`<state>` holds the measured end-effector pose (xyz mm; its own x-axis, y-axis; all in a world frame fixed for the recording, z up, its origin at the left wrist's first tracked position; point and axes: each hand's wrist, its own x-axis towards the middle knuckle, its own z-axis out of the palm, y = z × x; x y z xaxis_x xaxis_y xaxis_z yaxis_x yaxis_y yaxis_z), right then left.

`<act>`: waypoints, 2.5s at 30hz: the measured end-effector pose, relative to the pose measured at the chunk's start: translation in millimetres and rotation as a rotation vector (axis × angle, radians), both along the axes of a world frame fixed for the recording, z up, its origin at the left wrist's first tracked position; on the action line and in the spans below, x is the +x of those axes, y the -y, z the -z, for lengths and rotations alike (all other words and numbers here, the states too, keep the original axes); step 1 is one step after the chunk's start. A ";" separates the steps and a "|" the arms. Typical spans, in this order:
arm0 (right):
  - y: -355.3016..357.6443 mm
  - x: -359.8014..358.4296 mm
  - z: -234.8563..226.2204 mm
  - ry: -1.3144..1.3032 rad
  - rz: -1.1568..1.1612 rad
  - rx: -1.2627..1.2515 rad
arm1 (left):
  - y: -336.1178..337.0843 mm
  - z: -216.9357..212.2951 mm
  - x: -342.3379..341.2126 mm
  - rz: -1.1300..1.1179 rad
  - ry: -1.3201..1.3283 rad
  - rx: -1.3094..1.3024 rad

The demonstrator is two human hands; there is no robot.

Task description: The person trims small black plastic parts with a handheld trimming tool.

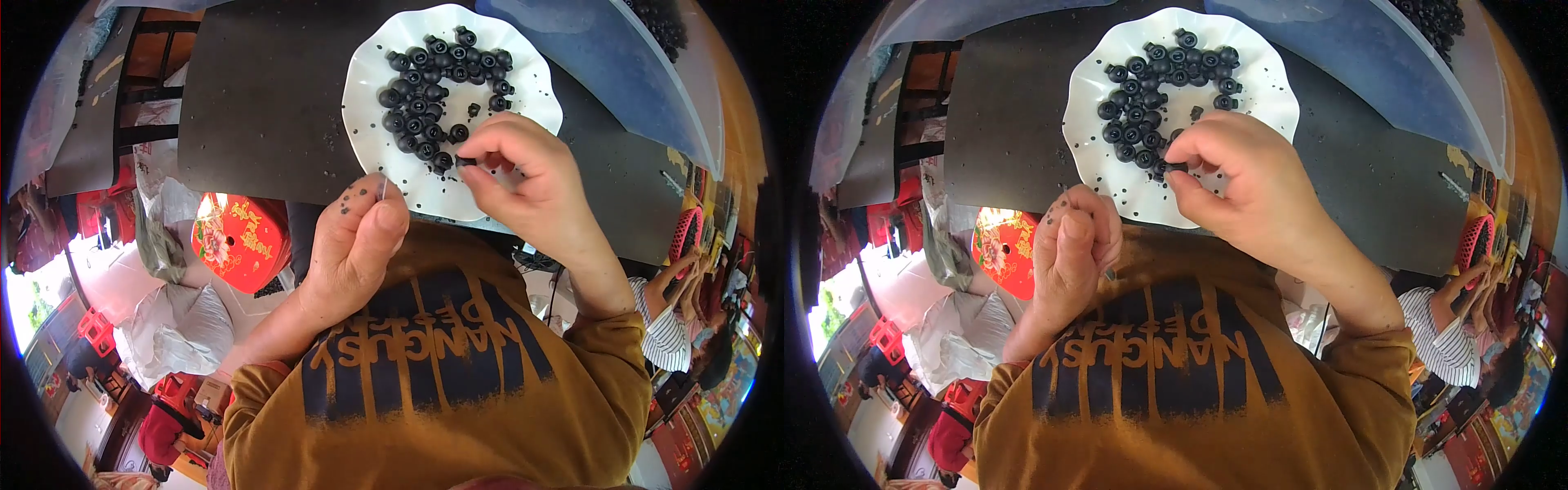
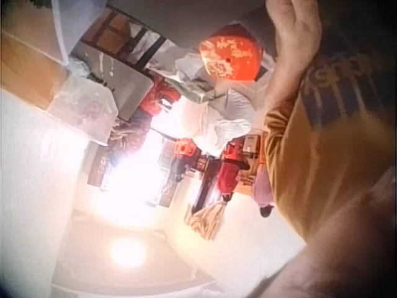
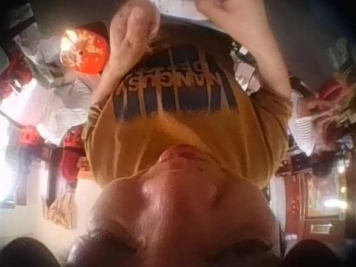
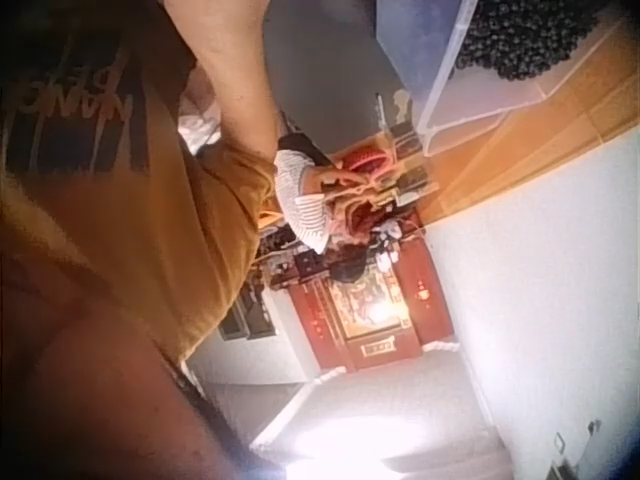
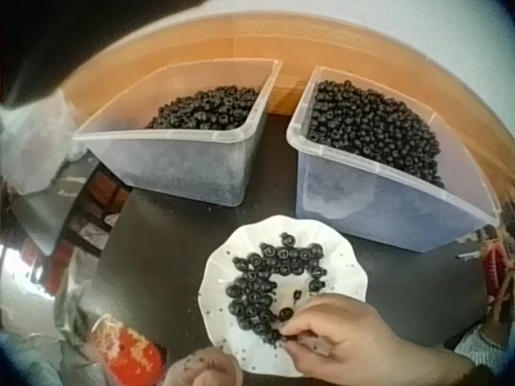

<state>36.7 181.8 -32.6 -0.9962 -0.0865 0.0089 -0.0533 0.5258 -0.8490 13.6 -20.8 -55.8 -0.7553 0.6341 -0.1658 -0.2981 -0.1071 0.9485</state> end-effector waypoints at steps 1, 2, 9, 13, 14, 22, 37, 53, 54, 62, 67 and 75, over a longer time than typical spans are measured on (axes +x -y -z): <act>1.2 2.0 -4.8 0.124 0.076 -0.284 | -4.0 -3.4 -1.2 -0.027 0.021 -0.002; 2.5 3.4 -9.7 0.122 0.075 -0.285 | -7.1 -7.7 -2.4 -0.055 0.041 -0.004; 14.7 5.0 -26.5 0.081 -0.020 -0.869 | -16.5 -41.9 -10.1 -0.024 0.128 -0.017; 17.2 5.3 -26.5 0.046 -0.041 -0.832 | -13.3 -46.3 -11.3 -0.016 0.132 -0.026; 17.6 5.5 -26.2 0.014 -0.045 -0.798 | -13.5 -46.0 -10.8 -0.019 0.139 -0.009; 19.9 6.4 -18.8 -0.143 -0.081 -0.655 | -12.3 -44.3 -13.3 0.022 0.470 0.221; 25.8 11.7 -15.5 -0.158 -0.030 -0.867 | -6.3 -34.3 -8.3 0.037 0.328 0.183; 29.1 16.1 -7.7 -0.012 -0.036 -0.870 | -12.8 -33.5 -13.4 0.063 -0.456 -0.133; 29.0 16.1 -7.1 -0.032 -0.056 -0.822 | -13.4 -32.7 -12.9 0.042 -0.489 -0.151; 36.3 17.5 -9.5 -0.032 -0.022 -0.867 | -17.8 -26.7 -11.7 -0.034 -0.632 -0.149; 39.1 19.3 -8.9 0.033 -0.020 -0.948 | -16.3 -23.5 -12.8 -0.001 -0.641 -0.165; 49.1 19.5 -15.5 0.087 0.108 -0.962 | -16.9 -21.6 -12.0 -0.028 -0.665 -0.136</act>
